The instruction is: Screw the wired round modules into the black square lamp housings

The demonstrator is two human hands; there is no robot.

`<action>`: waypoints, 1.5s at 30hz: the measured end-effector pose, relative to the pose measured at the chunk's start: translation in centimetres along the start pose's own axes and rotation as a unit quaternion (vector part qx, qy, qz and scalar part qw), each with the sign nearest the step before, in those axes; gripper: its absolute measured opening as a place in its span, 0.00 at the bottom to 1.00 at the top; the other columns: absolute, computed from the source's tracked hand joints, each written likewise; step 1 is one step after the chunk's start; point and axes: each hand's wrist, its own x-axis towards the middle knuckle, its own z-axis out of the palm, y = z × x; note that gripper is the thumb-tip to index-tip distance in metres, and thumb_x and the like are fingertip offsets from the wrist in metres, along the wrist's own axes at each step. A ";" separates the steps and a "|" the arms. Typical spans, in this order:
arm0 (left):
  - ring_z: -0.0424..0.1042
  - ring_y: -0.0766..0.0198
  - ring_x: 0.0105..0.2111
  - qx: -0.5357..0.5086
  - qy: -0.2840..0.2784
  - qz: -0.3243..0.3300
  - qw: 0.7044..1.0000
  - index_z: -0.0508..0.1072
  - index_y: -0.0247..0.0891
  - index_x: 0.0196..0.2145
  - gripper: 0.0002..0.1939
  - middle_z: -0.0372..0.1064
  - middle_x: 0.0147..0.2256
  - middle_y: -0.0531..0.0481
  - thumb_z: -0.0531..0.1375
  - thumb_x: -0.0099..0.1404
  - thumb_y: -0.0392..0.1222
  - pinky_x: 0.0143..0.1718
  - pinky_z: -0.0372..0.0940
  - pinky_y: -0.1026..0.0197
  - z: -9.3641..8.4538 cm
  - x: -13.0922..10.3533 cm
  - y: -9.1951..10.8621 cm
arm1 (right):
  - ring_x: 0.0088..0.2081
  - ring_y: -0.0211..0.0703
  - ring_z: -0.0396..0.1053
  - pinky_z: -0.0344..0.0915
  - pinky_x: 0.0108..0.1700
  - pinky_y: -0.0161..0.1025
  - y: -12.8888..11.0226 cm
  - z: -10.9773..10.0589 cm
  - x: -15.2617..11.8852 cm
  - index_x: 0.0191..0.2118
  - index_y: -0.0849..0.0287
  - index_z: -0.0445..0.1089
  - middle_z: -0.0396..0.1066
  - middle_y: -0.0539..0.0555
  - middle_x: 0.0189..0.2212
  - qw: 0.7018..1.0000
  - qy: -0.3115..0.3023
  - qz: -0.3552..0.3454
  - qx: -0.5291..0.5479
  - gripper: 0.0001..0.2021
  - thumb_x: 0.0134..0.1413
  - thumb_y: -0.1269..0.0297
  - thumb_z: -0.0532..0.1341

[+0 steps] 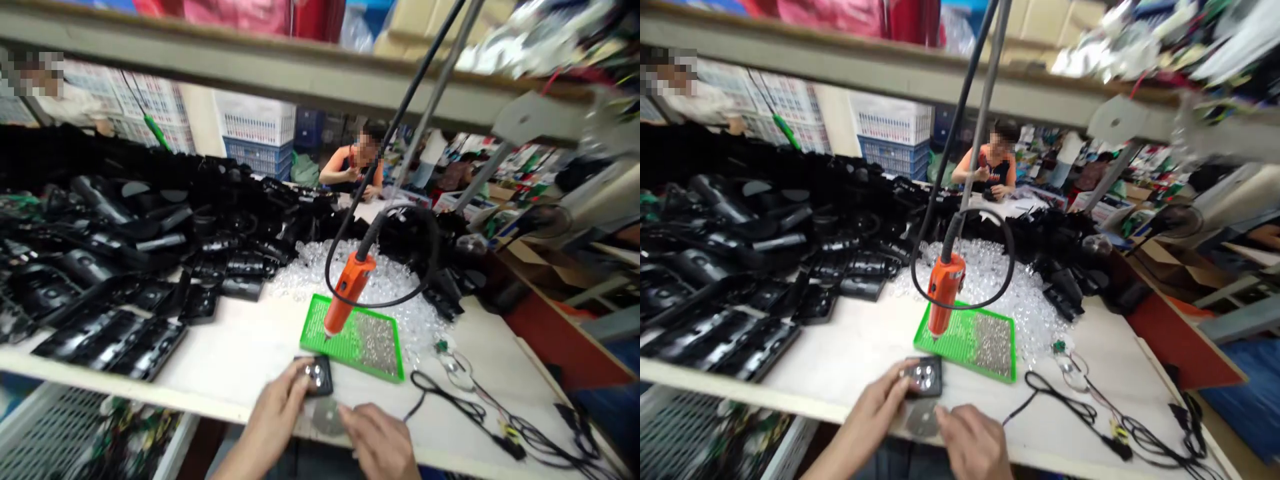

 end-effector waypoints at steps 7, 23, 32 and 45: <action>0.57 0.49 0.60 0.213 0.016 0.130 0.968 0.60 0.41 0.60 0.35 0.58 0.61 0.41 0.65 0.58 0.49 0.60 0.55 0.46 -1.5 0.7 -3.2 | 0.26 0.40 0.70 0.66 0.31 0.36 1.1 -0.3 0.1 0.45 0.58 0.71 0.73 0.51 0.25 0.997 0.014 0.048 -0.058 0.13 0.57 0.77 0.58; 0.61 0.43 0.57 0.248 0.046 0.115 0.961 0.62 0.42 0.58 0.39 0.67 0.54 0.42 0.70 0.50 0.49 0.56 0.56 0.41 0.2 2.4 -5.7 | 0.24 0.39 0.57 0.50 0.30 0.42 2.0 5.5 1.7 0.38 0.63 0.72 0.62 0.49 0.19 0.969 -0.021 -0.053 -0.240 0.05 0.59 0.75 0.59; 0.61 0.45 0.57 0.255 0.051 0.129 0.957 0.61 0.42 0.57 0.39 0.67 0.54 0.42 0.71 0.50 0.48 0.56 0.57 0.44 0.2 2.3 -6.1 | 0.24 0.42 0.55 0.48 0.31 0.42 -0.3 5.6 1.7 0.35 0.61 0.70 0.60 0.49 0.19 0.972 -0.028 0.006 -0.233 0.06 0.61 0.75 0.56; 0.60 0.44 0.58 0.243 0.033 0.115 0.962 0.62 0.43 0.56 0.38 0.67 0.54 0.42 0.71 0.50 0.45 0.56 0.56 0.42 0.1 2.4 -5.7 | 0.27 0.43 0.58 0.51 0.33 0.43 -1.0 6.7 1.2 0.45 0.64 0.68 0.64 0.53 0.24 0.965 -0.077 0.043 -0.247 0.13 0.62 0.78 0.49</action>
